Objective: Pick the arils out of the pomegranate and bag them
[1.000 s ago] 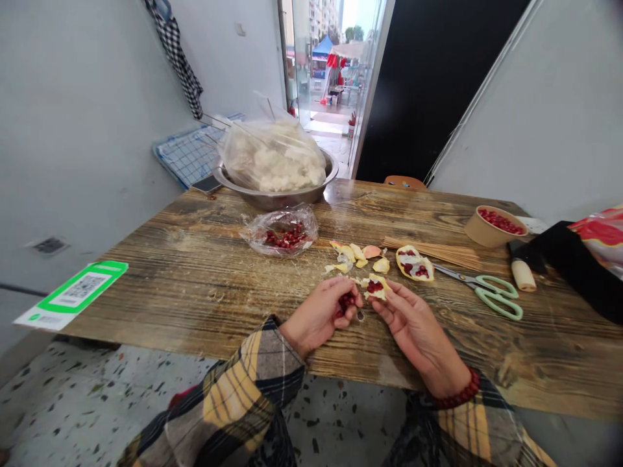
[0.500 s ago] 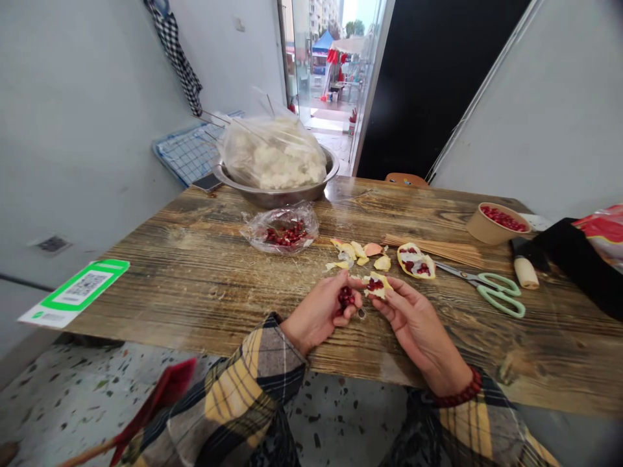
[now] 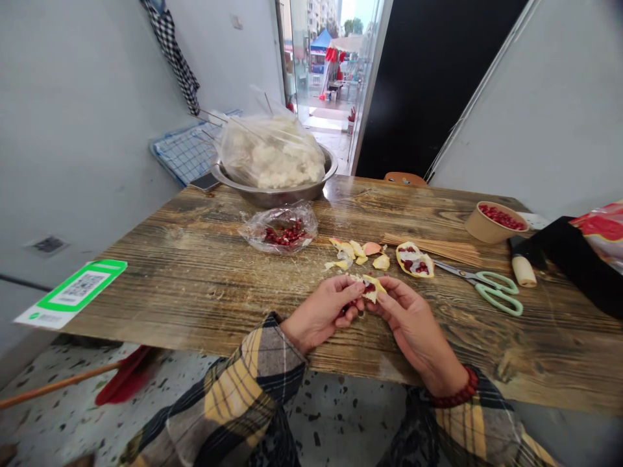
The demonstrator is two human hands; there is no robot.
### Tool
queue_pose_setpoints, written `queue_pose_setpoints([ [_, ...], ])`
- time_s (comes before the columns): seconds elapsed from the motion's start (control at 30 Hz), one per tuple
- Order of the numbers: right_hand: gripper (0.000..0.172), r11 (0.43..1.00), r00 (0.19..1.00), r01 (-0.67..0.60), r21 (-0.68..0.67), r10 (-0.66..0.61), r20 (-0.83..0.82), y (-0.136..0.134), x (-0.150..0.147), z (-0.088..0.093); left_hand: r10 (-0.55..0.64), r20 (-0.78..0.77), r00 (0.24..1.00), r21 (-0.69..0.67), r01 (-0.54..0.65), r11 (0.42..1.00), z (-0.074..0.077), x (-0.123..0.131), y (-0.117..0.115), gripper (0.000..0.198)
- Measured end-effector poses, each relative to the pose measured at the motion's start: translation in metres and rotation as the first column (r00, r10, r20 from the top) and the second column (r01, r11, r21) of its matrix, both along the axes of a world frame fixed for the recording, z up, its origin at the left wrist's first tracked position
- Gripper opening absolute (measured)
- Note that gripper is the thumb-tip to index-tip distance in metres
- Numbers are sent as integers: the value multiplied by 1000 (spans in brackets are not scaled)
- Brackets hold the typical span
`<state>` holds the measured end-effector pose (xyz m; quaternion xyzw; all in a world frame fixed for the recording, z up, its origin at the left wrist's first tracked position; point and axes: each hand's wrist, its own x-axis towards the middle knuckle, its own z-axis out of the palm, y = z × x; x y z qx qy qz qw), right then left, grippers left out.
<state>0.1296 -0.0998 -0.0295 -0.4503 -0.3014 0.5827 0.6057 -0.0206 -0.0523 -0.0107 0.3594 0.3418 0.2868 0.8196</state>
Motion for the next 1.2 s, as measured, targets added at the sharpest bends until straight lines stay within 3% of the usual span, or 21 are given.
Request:
queue_pose_setpoints([
  [0.3,30,999,996,-30,-34,33,84,-1,3,0,62,-4,998,5,-62,998,5,1,-1,33],
  [0.6,24,999,999,15,-31,-14,33,0,-4,0,61,-61,996,25,-60,998,4,3,-1,19],
  [0.83,21,996,995,60,-68,-65,-69,2,-6,0,59,27,998,-31,-58,998,6,2,-1,10],
  [1.03,19,996,991,45,-74,-54,-124,3,-3,0,30,27,999,-12,-30,999,4,1,-1,29],
  [1.2,18,993,989,98,-62,-104,-106,4,2,1,62,21,998,-17,-62,998,3,1,0,14],
])
